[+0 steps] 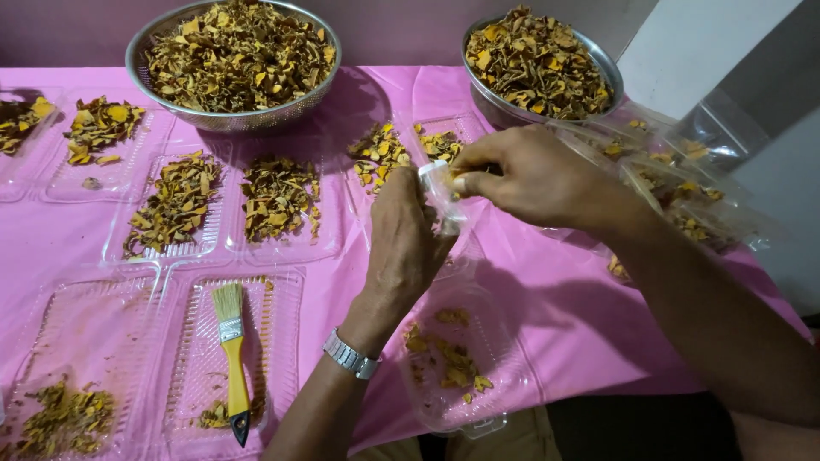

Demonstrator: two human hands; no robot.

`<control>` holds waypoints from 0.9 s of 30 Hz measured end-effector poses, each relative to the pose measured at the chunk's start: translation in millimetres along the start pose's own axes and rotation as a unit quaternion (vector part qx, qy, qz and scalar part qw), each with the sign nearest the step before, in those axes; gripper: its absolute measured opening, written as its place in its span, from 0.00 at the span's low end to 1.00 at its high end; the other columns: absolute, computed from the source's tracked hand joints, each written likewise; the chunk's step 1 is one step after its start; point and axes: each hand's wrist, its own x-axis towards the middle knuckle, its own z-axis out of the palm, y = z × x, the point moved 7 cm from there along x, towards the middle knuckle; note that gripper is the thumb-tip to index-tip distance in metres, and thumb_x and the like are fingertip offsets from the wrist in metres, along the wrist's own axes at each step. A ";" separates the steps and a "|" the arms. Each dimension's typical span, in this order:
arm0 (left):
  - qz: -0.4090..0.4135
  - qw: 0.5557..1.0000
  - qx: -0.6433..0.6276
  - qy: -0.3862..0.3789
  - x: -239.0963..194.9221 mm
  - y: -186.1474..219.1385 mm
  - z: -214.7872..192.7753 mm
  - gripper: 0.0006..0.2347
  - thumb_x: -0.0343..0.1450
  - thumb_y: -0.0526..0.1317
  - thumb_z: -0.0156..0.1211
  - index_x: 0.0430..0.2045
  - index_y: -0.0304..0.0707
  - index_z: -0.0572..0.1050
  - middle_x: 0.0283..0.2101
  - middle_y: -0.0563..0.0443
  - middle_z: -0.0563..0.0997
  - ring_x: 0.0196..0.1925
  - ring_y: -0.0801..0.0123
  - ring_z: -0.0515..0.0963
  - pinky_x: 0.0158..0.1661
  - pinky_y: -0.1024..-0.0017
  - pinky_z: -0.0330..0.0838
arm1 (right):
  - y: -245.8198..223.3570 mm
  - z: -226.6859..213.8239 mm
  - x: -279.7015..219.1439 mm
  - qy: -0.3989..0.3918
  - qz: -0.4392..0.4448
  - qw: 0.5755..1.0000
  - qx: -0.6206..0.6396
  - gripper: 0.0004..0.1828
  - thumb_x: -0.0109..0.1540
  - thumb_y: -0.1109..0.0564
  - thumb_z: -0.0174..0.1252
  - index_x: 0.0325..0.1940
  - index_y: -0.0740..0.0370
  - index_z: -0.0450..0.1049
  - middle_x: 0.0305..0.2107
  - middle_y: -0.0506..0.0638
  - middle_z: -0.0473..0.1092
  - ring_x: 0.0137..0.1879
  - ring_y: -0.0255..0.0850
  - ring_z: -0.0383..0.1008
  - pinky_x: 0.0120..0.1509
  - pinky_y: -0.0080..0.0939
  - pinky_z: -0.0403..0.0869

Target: Manually sorting and filling small plastic bags with dried tea leaves from piles on a table.

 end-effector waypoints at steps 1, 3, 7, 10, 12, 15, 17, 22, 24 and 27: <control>0.000 1.000 0.000 0.000 0.7 0.4 0.2 0.17 0.61 0.29 0.69 0.37 0.31 0.64 0.29 0.40 0.70 0.30 0.47 0.82 0.31 0.61 0.80 | 0.4 -0.6 -0.4 0.000 0.000 1.000 0.000 0.09 0.61 0.53 0.63 0.44 0.49 0.84 0.34 0.50 0.82 0.45 0.46 0.83 0.48 0.52 0.77; 0.014 0.999 0.028 0.005 1.3 2.5 -0.6 0.17 0.60 0.29 0.69 0.36 0.31 0.65 0.28 0.41 0.71 0.29 0.48 0.82 0.28 0.62 0.80 | -0.4 4.6 -1.2 -0.040 -0.011 0.999 -0.022 0.12 0.63 0.54 0.58 0.47 0.54 0.82 0.38 0.57 0.81 0.49 0.56 0.80 0.53 0.60 0.74; -0.015 0.996 0.084 -0.002 -4.8 -8.8 5.4 0.19 0.60 0.32 0.70 0.40 0.36 0.66 0.30 0.47 0.72 0.33 0.55 0.80 0.37 0.57 0.76 | -8.0 -0.9 -0.3 -0.058 0.003 0.998 0.030 0.11 0.63 0.58 0.55 0.43 0.56 0.84 0.24 0.54 0.78 0.36 0.44 0.79 0.46 0.51 0.76; -0.007 0.994 0.105 -0.010 -8.8 -8.7 7.6 0.23 0.59 0.34 0.74 0.42 0.37 0.65 0.31 0.47 0.73 0.35 0.51 0.79 0.39 0.54 0.74 | -6.1 1.8 0.3 -0.073 0.008 0.997 0.032 0.11 0.63 0.56 0.56 0.41 0.54 0.84 0.23 0.52 0.78 0.36 0.41 0.77 0.45 0.48 0.75; -0.001 0.993 0.120 -0.001 -10.7 -8.2 7.3 0.23 0.59 0.35 0.74 0.43 0.38 0.65 0.32 0.47 0.73 0.38 0.52 0.78 0.42 0.55 0.71 | -2.6 6.7 -1.6 -0.082 0.017 0.995 -0.058 0.12 0.62 0.53 0.58 0.46 0.55 0.84 0.32 0.58 0.81 0.47 0.56 0.81 0.52 0.58 0.75; 0.006 0.993 0.115 0.004 -11.9 -10.5 13.8 0.22 0.59 0.34 0.71 0.43 0.39 0.64 0.32 0.48 0.72 0.40 0.53 0.77 0.43 0.56 0.70 | 10.6 21.8 0.5 -0.100 0.053 0.988 -0.107 0.11 0.61 0.47 0.59 0.43 0.44 0.85 0.33 0.47 0.82 0.50 0.49 0.81 0.55 0.54 0.75; 0.003 0.993 0.120 0.004 -12.1 -12.7 14.1 0.22 0.59 0.35 0.71 0.43 0.39 0.65 0.33 0.48 0.71 0.41 0.52 0.77 0.43 0.55 0.70 | -1.8 14.8 7.0 -0.076 0.036 0.993 -0.084 0.11 0.59 0.48 0.62 0.43 0.44 0.85 0.29 0.49 0.81 0.45 0.49 0.82 0.51 0.53 0.76; 0.013 0.988 0.154 0.017 -9.9 -10.3 8.4 0.22 0.60 0.37 0.71 0.44 0.38 0.65 0.34 0.47 0.70 0.41 0.51 0.76 0.42 0.54 0.71 | -14.9 4.3 7.6 -0.034 0.042 0.998 -0.028 0.09 0.56 0.50 0.66 0.40 0.42 0.85 0.17 0.45 0.78 0.29 0.36 0.81 0.39 0.41 0.78; 0.006 0.991 0.133 0.013 -8.8 -12.4 8.2 0.24 0.58 0.36 0.72 0.43 0.37 0.65 0.35 0.44 0.70 0.42 0.45 0.76 0.42 0.49 0.71 | -21.9 -0.3 3.0 -0.028 0.065 0.997 -0.002 0.09 0.57 0.54 0.65 0.41 0.44 0.86 0.14 0.46 0.77 0.23 0.36 0.79 0.33 0.38 0.76; 0.003 0.990 0.141 0.017 -10.4 -17.7 10.5 0.22 0.60 0.38 0.70 0.44 0.39 0.65 0.35 0.44 0.69 0.42 0.45 0.76 0.41 0.50 0.71 | -26.0 -0.5 3.7 -0.013 0.047 0.998 0.029 0.08 0.58 0.57 0.64 0.40 0.51 0.85 0.12 0.48 0.75 0.17 0.34 0.75 0.27 0.35 0.74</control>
